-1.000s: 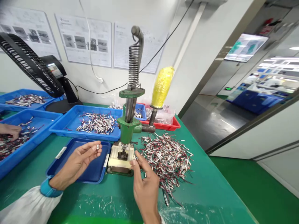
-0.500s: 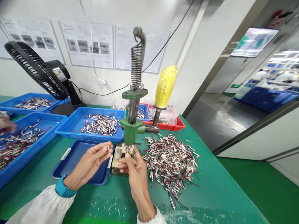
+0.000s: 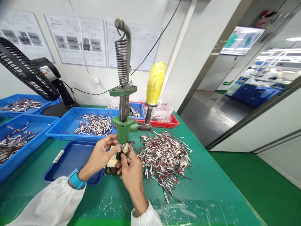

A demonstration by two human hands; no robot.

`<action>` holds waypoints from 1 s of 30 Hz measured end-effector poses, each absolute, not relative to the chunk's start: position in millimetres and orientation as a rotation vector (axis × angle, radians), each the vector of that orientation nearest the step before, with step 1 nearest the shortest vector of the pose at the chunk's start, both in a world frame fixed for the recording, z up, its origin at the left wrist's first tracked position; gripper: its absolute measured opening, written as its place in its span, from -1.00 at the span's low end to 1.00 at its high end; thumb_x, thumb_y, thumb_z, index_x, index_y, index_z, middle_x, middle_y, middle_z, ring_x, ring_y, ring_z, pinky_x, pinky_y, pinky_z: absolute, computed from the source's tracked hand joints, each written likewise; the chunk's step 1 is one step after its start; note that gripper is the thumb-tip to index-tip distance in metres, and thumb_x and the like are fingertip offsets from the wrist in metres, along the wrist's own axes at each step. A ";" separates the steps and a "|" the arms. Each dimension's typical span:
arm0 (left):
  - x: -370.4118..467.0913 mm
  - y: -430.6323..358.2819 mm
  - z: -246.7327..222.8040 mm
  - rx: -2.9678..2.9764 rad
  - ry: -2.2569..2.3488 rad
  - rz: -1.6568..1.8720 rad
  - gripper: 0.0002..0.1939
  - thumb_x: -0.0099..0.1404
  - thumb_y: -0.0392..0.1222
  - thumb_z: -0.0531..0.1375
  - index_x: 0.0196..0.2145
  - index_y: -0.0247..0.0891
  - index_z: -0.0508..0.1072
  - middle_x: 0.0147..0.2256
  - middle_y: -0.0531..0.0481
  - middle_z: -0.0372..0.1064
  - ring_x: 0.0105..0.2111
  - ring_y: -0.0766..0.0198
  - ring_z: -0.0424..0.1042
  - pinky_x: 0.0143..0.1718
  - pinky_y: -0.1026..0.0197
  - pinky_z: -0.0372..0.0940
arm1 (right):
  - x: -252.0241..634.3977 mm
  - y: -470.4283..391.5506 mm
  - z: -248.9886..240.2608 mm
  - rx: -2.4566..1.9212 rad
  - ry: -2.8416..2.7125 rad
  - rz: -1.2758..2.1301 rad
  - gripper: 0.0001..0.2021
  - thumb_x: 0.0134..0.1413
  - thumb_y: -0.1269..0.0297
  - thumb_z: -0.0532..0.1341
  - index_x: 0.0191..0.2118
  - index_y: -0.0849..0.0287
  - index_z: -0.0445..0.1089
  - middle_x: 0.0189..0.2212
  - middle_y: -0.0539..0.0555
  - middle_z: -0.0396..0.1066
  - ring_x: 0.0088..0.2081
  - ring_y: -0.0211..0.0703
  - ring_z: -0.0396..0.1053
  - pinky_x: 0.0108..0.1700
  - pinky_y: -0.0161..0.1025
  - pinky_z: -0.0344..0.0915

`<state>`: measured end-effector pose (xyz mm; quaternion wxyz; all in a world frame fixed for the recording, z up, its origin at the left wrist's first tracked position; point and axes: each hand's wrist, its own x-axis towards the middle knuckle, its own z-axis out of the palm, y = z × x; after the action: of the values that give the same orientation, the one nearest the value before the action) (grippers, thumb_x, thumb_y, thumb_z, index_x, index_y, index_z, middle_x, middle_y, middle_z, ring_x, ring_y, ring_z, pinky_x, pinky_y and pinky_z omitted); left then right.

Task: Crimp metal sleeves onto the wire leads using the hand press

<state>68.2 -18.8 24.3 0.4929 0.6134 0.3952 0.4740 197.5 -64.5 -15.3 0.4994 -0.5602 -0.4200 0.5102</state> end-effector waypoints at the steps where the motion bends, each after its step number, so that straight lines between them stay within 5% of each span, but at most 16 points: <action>1: 68.0 -17.2 27.0 1.556 0.959 1.126 -0.65 0.29 -0.23 0.24 0.02 -0.34 0.45 -0.12 -0.17 0.56 -0.13 0.16 0.54 -0.03 0.13 0.38 | 197.7 -64.0 -16.3 -1.355 -1.006 1.239 -0.20 0.07 -0.16 0.24 0.29 0.27 0.17 -0.63 -0.06 0.42 -0.71 -0.29 0.30 -0.75 -0.47 0.15; 10: 66.1 -19.1 45.4 2.007 1.146 1.022 -0.86 0.29 -0.30 0.17 -0.27 -0.33 0.54 -0.32 -0.05 0.56 -0.29 0.17 0.53 -0.20 0.17 0.35 | 207.7 -64.7 -17.4 -1.378 -1.146 1.267 -0.25 0.12 -0.17 0.20 0.29 0.22 0.18 -0.62 -0.08 0.41 -0.74 -0.31 0.24 -0.74 -0.42 0.13; 15: 61.8 -26.2 30.9 1.890 1.025 1.082 -0.66 0.37 -0.24 0.17 0.07 -0.27 0.51 -0.01 -0.10 0.57 -0.03 0.12 0.54 0.06 0.13 0.36 | 245.2 -77.7 4.0 -1.551 -1.309 0.909 -0.24 0.14 -0.17 0.21 0.30 0.28 0.24 -0.57 0.00 0.48 -0.67 -0.26 0.29 -0.63 -0.33 0.21; 19: 52.9 -29.3 19.6 1.852 1.088 1.159 -0.61 0.36 -0.14 0.23 0.12 -0.24 0.49 0.10 -0.10 0.51 0.11 0.09 0.46 0.18 0.09 0.30 | 274.2 -63.5 68.9 -1.502 -1.255 0.287 -0.36 0.11 -0.15 0.26 0.15 0.26 0.42 -0.29 0.19 0.57 -0.38 -0.12 0.47 -0.36 -0.19 0.41; 23: 48.8 -28.8 14.4 1.854 1.137 1.162 -0.68 0.34 -0.10 0.26 0.00 -0.24 0.55 0.01 -0.11 0.56 0.02 0.10 0.51 0.10 0.08 0.35 | 278.5 -16.3 176.4 -1.384 -1.305 -0.002 -0.35 0.13 0.04 0.29 0.23 0.39 0.33 -0.04 0.32 0.51 -0.12 -0.10 0.51 -0.13 -0.12 0.38; 25: 49.5 -28.5 14.5 1.848 1.144 1.162 -0.72 0.34 -0.09 0.26 -0.04 -0.24 0.56 -0.03 -0.10 0.58 -0.01 0.10 0.52 0.07 0.08 0.35 | 268.7 3.2 220.6 -1.428 -1.396 0.072 -0.35 0.15 0.04 0.25 0.25 0.37 0.31 -0.04 0.25 0.50 -0.10 -0.13 0.48 -0.11 -0.11 0.31; 28: 50.6 -29.3 15.6 1.837 1.164 1.190 -0.74 0.33 -0.10 0.27 -0.07 -0.24 0.58 -0.05 -0.10 0.59 -0.02 0.10 0.53 0.06 0.09 0.35 | 238.7 -3.7 241.8 -1.484 -1.352 0.189 -0.56 0.19 0.06 0.26 0.01 0.34 0.51 -0.21 0.17 0.53 -0.23 -0.16 0.47 -0.17 -0.11 0.32; 30: 50.0 -30.8 15.9 1.837 1.163 1.192 -0.76 0.33 -0.11 0.27 -0.09 -0.23 0.58 -0.08 -0.09 0.60 -0.05 0.09 0.54 0.03 0.10 0.35 | 218.8 -31.3 228.2 -1.348 -1.061 -0.103 -0.72 0.23 0.18 0.26 -0.10 0.31 0.51 -0.24 0.16 0.47 -0.23 -0.09 0.48 -0.17 -0.09 0.38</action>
<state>50.0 -30.8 15.9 0.3251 0.7006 0.4436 0.4547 218.8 -31.3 228.2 0.6530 -0.5940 -0.4676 -0.0453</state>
